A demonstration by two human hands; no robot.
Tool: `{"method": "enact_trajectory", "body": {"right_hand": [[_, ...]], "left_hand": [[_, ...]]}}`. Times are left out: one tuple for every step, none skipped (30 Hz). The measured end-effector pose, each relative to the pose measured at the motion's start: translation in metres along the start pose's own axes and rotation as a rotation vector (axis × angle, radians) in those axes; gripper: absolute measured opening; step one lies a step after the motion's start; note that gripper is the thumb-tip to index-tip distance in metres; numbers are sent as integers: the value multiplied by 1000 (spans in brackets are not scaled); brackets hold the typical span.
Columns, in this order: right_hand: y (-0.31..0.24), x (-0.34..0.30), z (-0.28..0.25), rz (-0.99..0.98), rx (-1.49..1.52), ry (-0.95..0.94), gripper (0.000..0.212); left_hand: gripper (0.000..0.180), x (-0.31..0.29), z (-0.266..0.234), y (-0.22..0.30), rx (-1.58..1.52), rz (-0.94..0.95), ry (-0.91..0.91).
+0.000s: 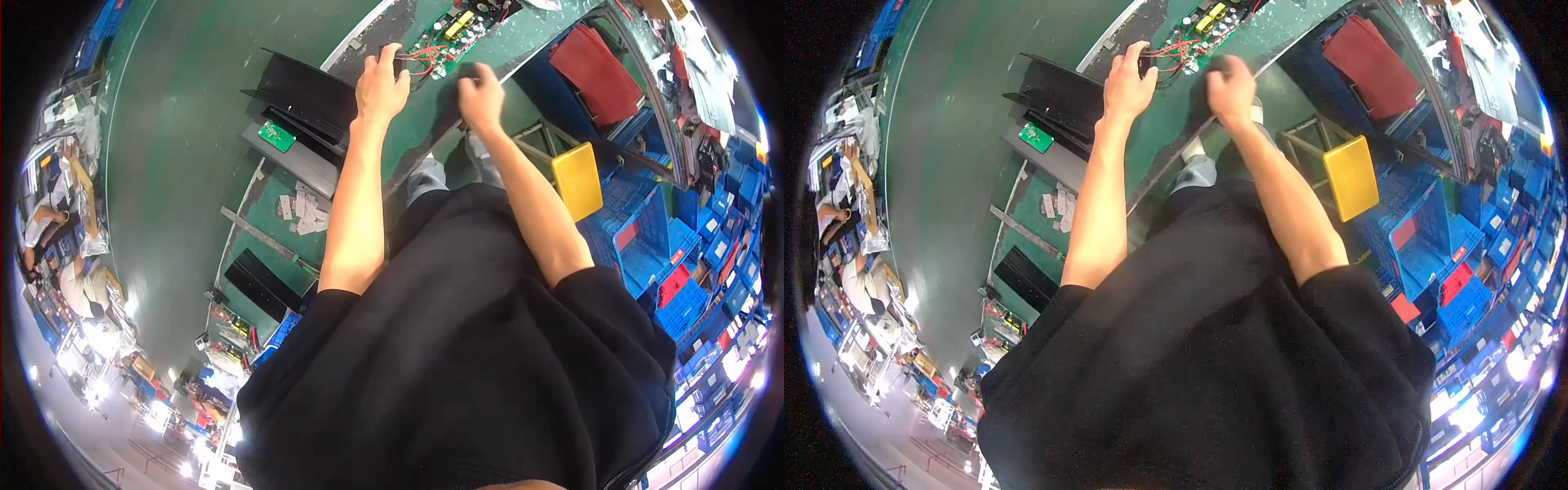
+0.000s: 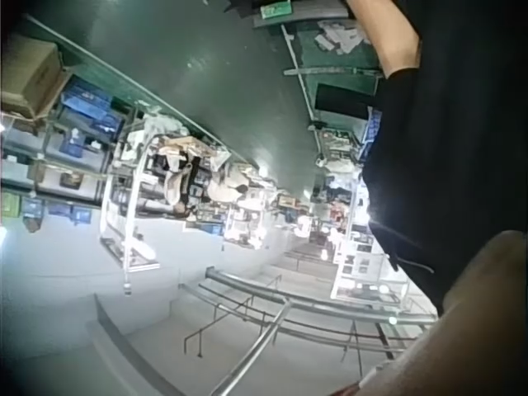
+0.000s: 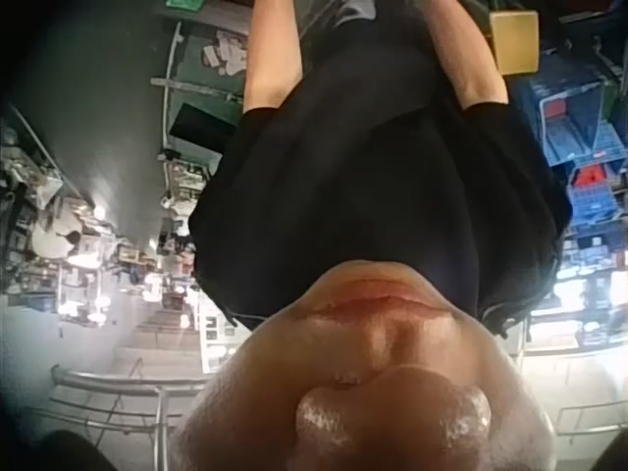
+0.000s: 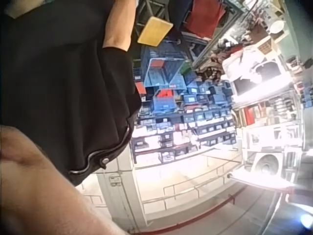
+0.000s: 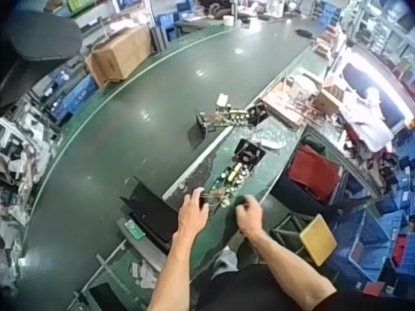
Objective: Assembling electronic components, connecting wires, and applying labels to circuit boards on a factory production line.
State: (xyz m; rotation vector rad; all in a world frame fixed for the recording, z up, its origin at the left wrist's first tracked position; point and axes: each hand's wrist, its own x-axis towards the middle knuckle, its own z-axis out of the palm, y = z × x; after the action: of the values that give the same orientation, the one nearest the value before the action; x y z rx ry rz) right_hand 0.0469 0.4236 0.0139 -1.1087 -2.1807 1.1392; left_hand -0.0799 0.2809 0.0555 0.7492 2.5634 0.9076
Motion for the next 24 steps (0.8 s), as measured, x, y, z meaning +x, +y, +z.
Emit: {"method": "enact_trajectory", "body": {"right_hand": [[-1,1,-11,1,80,36,28],[17,6,-18,211,447,103,26],[51,14,-26,262,582,116,27],[54,16,-32,325,671,77,26],[47,17,-36,390,763,28,25],[28,15,-39,357,628,47,22],[23,15,-35,140,372,24,20],[20,17,-34,-77,112,12,20],[1,10,-27,-151,67,-65,23],[-17,5,-24,-311,-59,-194,21],[-20,2,-16,-380,-59,-233,20],[-14,-1,-8,-448,-54,-274,19],[-7,1,-2,-548,-86,-274,18],[-5,2,5,-649,-116,-281,17],[-2,2,8,-721,-202,-245,21],[2,2,10,-719,-201,-246,21],[1,1,12,-796,-319,-209,23],[1,0,13,-872,-437,-169,25],[1,-1,13,-872,-436,-176,25],[-1,-2,12,-790,-440,-229,28],[-3,-3,11,-707,-444,-281,30],[-3,1,9,-731,-452,-282,23],[-4,4,6,-734,-453,-283,23],[-4,7,3,-644,-552,-412,25]], "left_hand": [[48,0,-2,-4,4,-11,8],[48,2,0,2,3,13,7],[48,5,2,9,1,40,5],[48,5,3,7,-2,34,9],[48,3,0,6,10,15,9],[48,3,0,5,19,4,2],[48,2,0,3,21,-1,5],[48,3,1,4,13,12,4],[48,3,0,2,5,15,8],[48,2,0,-1,5,10,13],[48,2,0,2,-2,9,6],[48,3,0,4,-3,6,-1],[48,4,1,6,-1,11,-3],[47,3,1,7,2,25,11],[47,3,2,7,6,39,25],[47,4,2,7,-5,34,13],[47,3,1,6,-4,25,14],[47,3,0,6,-2,20,15],[47,2,0,5,0,17,16],[47,2,0,5,0,12,14],[47,3,1,6,3,18,22],[46,2,1,7,6,24,31],[46,2,2,6,4,22,33],[47,1,2,5,1,17,35]]}}
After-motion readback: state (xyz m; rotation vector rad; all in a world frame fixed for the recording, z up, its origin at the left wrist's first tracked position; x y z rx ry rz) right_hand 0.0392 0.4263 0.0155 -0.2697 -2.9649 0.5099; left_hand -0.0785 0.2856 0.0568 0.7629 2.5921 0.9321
